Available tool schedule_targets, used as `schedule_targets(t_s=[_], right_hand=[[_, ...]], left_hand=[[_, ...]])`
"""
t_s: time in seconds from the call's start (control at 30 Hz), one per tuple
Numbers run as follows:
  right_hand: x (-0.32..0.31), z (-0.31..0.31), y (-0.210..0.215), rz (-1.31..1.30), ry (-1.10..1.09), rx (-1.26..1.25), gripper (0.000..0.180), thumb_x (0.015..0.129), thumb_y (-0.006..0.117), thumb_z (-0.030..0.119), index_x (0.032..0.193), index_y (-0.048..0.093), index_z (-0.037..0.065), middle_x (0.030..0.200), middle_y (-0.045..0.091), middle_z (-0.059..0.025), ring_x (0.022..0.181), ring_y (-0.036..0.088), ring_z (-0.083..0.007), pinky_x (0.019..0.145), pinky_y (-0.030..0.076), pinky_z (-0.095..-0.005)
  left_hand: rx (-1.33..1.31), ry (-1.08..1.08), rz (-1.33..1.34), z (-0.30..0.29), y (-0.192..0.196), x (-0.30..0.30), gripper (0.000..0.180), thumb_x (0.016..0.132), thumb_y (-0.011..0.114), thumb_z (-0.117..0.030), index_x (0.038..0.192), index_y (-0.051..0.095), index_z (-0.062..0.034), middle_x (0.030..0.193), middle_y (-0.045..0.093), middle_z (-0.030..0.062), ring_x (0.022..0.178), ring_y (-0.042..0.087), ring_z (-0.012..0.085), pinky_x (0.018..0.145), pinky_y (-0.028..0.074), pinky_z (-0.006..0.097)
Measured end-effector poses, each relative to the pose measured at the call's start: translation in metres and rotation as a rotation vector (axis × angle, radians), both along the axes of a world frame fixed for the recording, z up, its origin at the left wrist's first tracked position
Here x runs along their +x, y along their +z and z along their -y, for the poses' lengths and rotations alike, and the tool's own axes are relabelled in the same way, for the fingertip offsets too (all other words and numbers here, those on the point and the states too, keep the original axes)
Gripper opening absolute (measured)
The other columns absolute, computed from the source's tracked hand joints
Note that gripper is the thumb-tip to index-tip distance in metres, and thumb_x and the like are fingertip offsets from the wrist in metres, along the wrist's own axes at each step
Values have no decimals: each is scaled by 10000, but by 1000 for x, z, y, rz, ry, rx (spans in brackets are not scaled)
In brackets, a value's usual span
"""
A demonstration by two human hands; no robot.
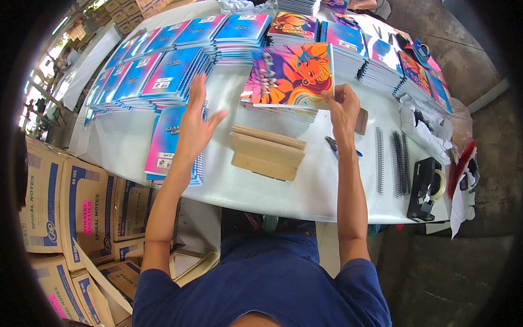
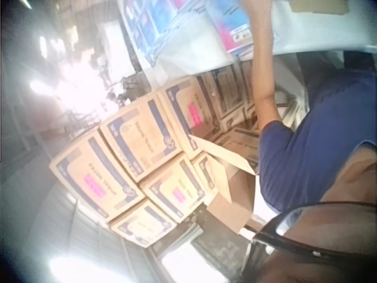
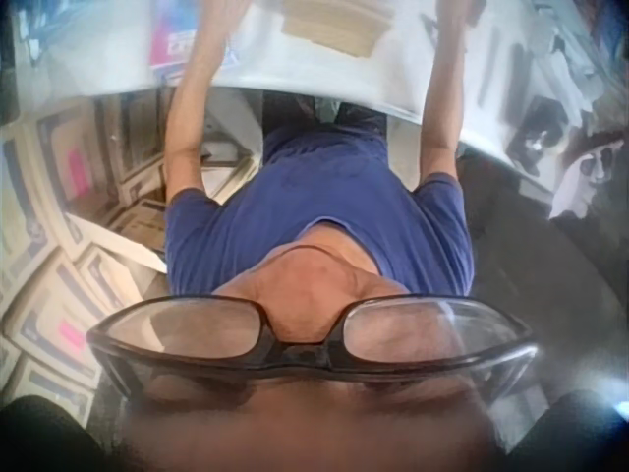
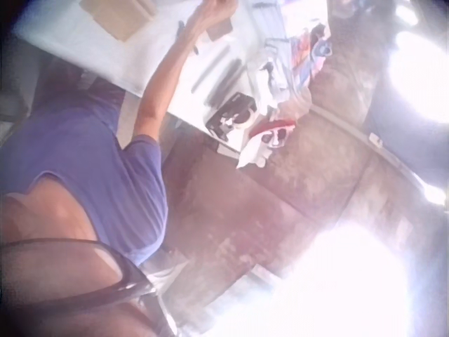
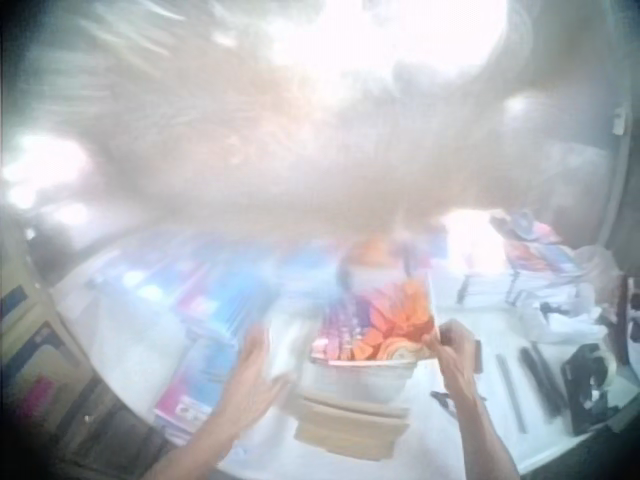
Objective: The person binds notebooks by threading plastic spirals through the pre-punched holes of each stack, using a tool to trim and secure the ends of the spirals.
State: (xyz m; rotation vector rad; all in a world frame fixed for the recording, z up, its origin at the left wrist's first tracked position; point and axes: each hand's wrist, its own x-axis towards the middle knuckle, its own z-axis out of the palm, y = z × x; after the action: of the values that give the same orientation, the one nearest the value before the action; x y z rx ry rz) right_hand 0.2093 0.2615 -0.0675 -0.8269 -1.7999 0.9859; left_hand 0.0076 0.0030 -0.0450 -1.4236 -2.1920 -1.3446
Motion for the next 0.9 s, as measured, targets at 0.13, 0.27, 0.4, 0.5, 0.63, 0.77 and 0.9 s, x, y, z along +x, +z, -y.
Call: schedule_targets(t_s=[0.13,0.27,0.4,0.5,0.63,0.77,0.9], right_hand=[[31,74,13,-359,149,-147,145,835,730,50,844,587,29,749,599,34,660,466,-38,600,380,-211],[60,108,-5,-467,180,-194,161,829,711,-34,953,617,8,878,661,-13,789,579,-71,719,464,-231],[72,109,-51,-349,280,-312,240,839,687,-51,1068,624,-19,1002,690,-81,962,641,-148,899,514,-318],[78,111,-50,-170,279,-182,245,848,682,-48,1080,622,-1,1033,686,-81,982,640,-166,901,513,-329],[81,115,-63,-143,215,-164,225,853,675,-52,1063,627,12,1019,688,-73,960,645,-167,899,515,-331],[74,123,-57,-228,154,-180,181,853,671,-49,1024,635,-5,968,687,-75,913,652,-157,832,537,-314],[80,116,-57,62,270,-89,302,844,677,-51,1128,585,-3,1083,656,-88,1017,624,-173,926,506,-343]], left_hand=[[129,-350,609,-40,26,-11,545,910,661,-232,1371,479,-5,1427,475,134,1272,467,236,1037,380,344],[129,-798,789,-32,51,18,506,941,606,-228,1362,475,19,1391,514,147,1233,531,187,1065,380,321],[-5,-857,664,-20,30,20,494,953,579,-283,1323,512,36,1408,500,145,1263,512,218,1065,374,333],[-34,-721,761,-13,-12,14,467,958,588,-297,1279,547,40,1346,552,97,1167,543,165,1036,377,321],[-25,-589,752,-6,-34,20,361,963,591,-169,1257,565,39,1154,636,63,1042,555,114,930,448,289],[-105,-611,532,-12,0,11,389,951,594,-140,1290,540,44,1176,652,108,1049,562,140,1019,393,320],[-183,-651,671,-6,-8,-3,635,928,639,-232,1450,349,-16,1402,485,148,1209,481,164,1097,295,325]])
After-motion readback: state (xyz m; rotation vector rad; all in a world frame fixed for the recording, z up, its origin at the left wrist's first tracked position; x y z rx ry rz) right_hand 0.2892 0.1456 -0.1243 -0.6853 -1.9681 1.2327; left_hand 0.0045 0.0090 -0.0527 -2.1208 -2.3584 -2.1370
